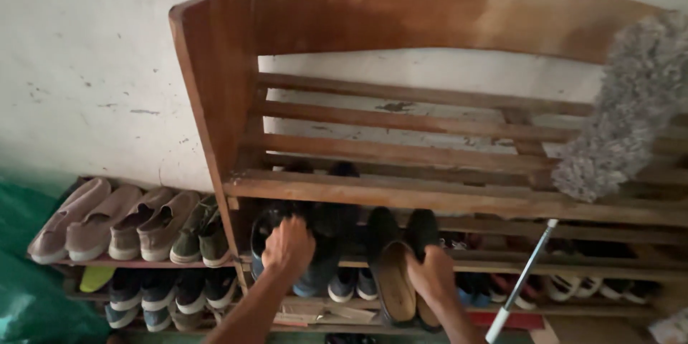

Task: The recorder uses a duster to clean various shoes and then organizes them into a wooden shoe rack.

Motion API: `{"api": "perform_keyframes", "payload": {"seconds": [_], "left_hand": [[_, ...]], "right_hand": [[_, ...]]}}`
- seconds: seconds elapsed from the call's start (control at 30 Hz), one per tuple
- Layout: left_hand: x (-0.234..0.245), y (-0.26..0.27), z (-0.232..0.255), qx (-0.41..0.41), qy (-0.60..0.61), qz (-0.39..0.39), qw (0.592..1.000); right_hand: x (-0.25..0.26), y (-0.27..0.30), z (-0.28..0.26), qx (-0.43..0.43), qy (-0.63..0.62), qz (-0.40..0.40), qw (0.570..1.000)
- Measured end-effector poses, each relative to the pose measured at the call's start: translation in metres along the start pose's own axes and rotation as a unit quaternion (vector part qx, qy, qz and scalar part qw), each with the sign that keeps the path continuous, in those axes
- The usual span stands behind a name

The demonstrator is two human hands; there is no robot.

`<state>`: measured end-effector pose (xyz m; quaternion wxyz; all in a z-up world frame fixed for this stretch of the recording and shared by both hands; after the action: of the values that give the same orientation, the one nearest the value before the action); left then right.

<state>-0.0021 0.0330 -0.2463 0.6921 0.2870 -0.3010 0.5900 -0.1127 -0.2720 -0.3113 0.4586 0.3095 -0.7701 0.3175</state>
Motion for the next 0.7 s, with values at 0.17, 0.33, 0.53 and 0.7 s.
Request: {"api": "perform_keyframes", "payload": {"seconds": [0.17, 0.33, 0.53, 0.7], "left_hand": [[-0.021, -0.062, -0.024, 0.007, 0.014, 0.054, 0.998], [-0.044, -0.116, -0.043, 0.006, 0.047, 0.086, 0.995], [-0.024, -0.097, -0.026, 0.013, 0.033, 0.119, 0.992], [-0.004, -0.047, -0.026, -0.065, -0.037, 0.130, 0.989]], "right_hand": [[-0.018, -0.024, -0.024, 0.036, 0.039, -0.024, 0.998], [-0.028, -0.037, -0.056, 0.054, 0.032, 0.030, 0.998], [-0.048, -0.060, -0.072, 0.073, 0.018, -0.017, 0.997], [-0.017, -0.061, -0.114, 0.071, 0.012, 0.124, 0.990]]}}
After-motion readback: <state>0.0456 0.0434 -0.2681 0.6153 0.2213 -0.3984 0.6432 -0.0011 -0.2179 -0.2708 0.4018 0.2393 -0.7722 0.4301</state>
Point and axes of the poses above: each hand's wrist, its own y-axis away from the middle knuckle, its own x-axis out of the back of the hand, z = x × y, the point moved 2 cm from there along -y, towards the middle knuckle, and after that the axes turned 13 degrees about y, right-handed, at the moved point
